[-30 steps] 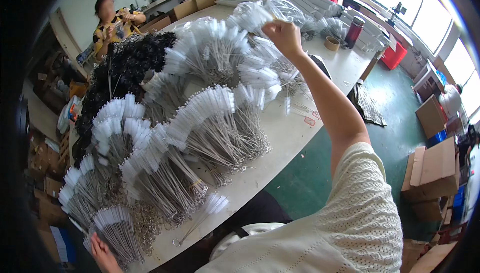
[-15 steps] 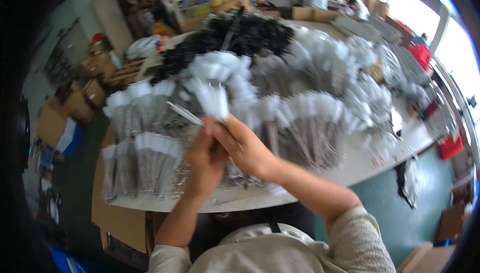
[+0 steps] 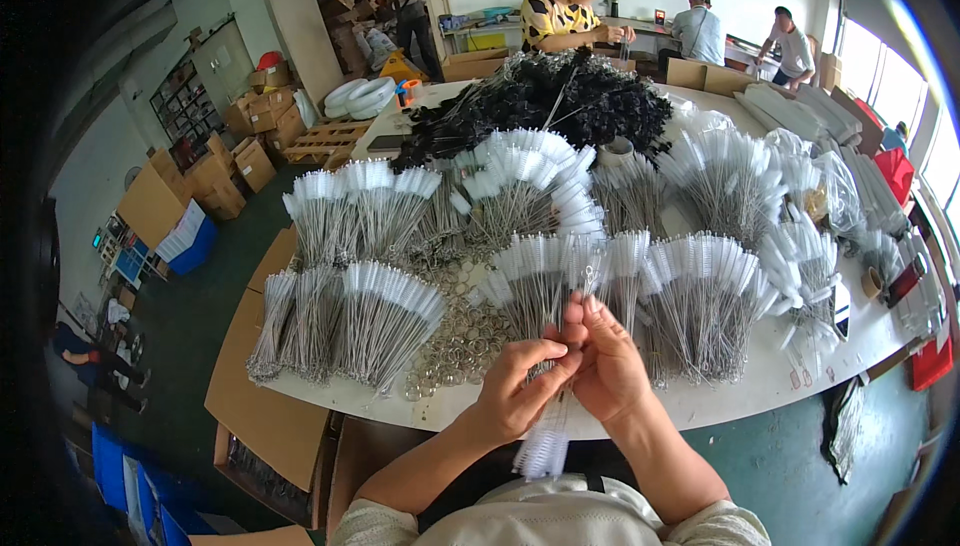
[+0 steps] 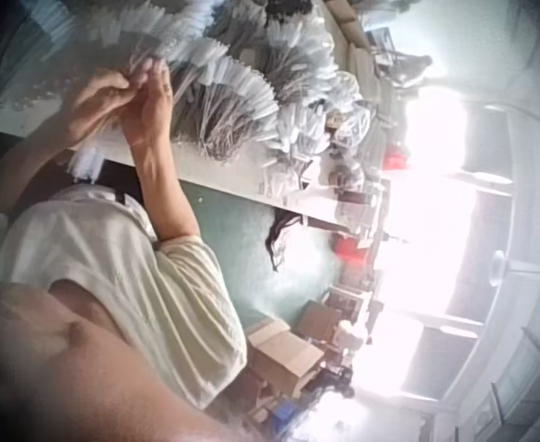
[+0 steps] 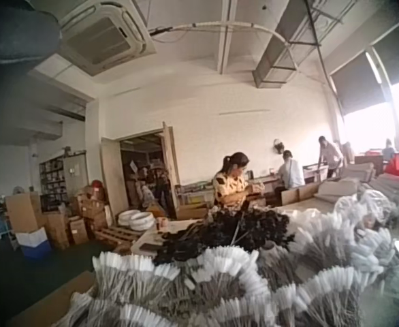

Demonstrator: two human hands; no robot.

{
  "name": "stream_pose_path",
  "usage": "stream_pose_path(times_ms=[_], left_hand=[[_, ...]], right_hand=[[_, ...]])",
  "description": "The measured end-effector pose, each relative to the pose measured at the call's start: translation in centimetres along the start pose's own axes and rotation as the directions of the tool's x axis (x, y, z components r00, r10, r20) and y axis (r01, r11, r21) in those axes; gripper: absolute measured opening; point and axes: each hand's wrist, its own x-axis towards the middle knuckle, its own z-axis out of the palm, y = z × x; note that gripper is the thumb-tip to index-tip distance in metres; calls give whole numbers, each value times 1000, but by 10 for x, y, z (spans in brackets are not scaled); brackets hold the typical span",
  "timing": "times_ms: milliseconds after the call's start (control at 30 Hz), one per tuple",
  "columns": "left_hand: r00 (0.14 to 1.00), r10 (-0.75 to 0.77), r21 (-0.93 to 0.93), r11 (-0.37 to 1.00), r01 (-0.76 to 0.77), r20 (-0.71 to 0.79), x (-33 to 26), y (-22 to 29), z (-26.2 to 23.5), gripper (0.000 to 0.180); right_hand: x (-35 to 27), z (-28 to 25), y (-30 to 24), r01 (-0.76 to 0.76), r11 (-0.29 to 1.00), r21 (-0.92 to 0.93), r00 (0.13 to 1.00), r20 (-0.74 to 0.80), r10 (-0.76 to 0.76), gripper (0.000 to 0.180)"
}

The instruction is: The person assembles small white brushes onto metal rings by hand, taking the components from cardboard boxes and combining them.

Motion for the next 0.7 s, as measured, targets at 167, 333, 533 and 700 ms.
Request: stream_pose_path(times_ms=[167,333,533,700], left_hand=[[999,48,131,990,-47,-11,27,8,-48,54],[898,-277,-426,807,410,342,18,1,-40,110],[917,-261,-289,892,348,300,3,-16,-54,47],[991,-51,-263,961,83,125,-10,-4,-42,19]], right_hand=[[-13,-1,-40,-12,745,-667,982,134,136,18],[-23,31,-7,168,216,-962,956,213,203,16],[-22,7,-13,-6,458,-889,928,166,334,18],[-34,-1,-16,-174,600,-781,873,160,461,18]])
